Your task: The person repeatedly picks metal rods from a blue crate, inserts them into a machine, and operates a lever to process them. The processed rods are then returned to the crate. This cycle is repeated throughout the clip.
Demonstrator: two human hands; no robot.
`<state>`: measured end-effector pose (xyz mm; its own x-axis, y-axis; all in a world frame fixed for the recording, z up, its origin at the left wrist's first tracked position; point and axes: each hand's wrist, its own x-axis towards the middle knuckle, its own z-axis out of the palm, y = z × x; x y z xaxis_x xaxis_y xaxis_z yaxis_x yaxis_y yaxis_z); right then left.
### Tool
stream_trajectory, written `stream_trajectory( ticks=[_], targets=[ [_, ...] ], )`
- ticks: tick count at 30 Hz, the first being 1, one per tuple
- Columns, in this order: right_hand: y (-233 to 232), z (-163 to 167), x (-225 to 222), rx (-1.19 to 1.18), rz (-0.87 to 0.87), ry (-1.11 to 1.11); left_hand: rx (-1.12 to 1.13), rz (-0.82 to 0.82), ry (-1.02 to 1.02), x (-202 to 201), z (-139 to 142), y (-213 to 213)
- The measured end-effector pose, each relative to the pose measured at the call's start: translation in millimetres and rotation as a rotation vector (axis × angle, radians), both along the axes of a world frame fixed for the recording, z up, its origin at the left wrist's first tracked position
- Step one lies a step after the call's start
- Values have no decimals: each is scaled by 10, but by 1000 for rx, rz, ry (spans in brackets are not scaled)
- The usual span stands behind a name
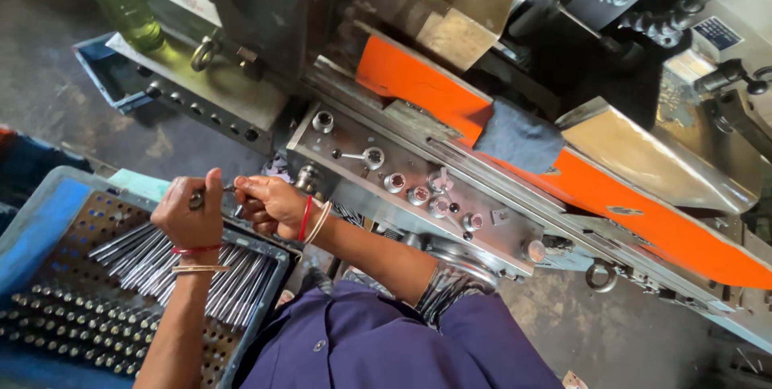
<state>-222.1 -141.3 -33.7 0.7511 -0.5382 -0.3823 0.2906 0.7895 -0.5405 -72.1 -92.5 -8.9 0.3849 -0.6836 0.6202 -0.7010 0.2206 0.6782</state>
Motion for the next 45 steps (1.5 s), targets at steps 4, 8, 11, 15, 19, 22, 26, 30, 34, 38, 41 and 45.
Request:
stream_trajectory(
  ticks=[4,8,11,15,19,22,26,30,34,38,41,45],
  targets=[
    [200,-8,92,-1565,-411,664,509,-128,710,149,151,52],
    [75,1,51,-2043,-171,505,780,-320,1279,425,153,251],
    [54,-36,169,-2075,-339,432,477,-202,1240,638,-21,396],
    [387,-109,640,-1244,103,570,-44,207,1333,668,-206,517],
    [660,-175,953,-1336,341,476,-140,207,1261,663,-197,783],
    [649,-256,881,-1725,444,378,-172,255,1146,1164,-189,1252],
    [655,-479,645,-1857,766,467,310,344,741,1826,-396,2134],
    [852,-741,569,-2028,879,532,1052,378,209,1707,-848,2625],
    [946,-840,547,-2018,908,565,1320,409,-7,1209,-1288,2768],
    [963,-768,485,-2004,871,576,1280,547,357,1076,-1511,2749],
    [1026,-670,454,-1946,807,563,1475,296,-184,1088,-1518,2758],
    [1113,-526,426,-1881,738,614,1474,253,-329,1080,-1472,2852]
  ],
)
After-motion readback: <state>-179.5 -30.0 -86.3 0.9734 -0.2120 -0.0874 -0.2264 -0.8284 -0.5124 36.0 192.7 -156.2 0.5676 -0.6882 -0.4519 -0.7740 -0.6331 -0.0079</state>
